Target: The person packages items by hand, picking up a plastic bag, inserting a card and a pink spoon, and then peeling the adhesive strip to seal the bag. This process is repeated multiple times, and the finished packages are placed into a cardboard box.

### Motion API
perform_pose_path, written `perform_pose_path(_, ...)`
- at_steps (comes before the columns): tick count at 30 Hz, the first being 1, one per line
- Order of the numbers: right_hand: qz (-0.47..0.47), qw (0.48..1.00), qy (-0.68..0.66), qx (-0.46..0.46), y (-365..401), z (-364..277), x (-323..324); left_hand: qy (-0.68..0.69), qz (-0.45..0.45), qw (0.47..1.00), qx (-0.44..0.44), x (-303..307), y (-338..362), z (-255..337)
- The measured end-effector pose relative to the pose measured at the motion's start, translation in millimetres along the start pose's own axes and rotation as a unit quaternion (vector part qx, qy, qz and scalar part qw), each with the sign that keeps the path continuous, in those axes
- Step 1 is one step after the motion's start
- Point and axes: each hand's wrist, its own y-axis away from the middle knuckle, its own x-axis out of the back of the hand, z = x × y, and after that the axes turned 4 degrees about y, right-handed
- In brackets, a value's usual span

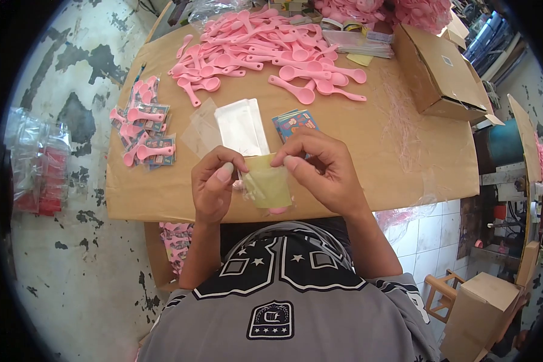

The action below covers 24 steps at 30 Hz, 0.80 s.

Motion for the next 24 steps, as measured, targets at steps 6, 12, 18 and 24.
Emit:
perform_pose_path(6,0.031,0.999,0.023,-0.038,0,-2,-14,0.041,-0.005,0.996,0.083,-4,4,7)
perform_pose_path(12,0.11,0.993,0.04,0.009,-1,1,-11,-0.27,-0.01,0.96,-0.074,16,11,28)
perform_pose_path(18,0.209,0.958,0.198,-0.012,-3,5,28,-0.505,0.183,0.821,-0.193,83,2,95)
perform_pose_path(24,0.191,0.888,0.405,-0.107,-1,25,27,-0.519,0.282,0.806,-0.035,94,12,67)
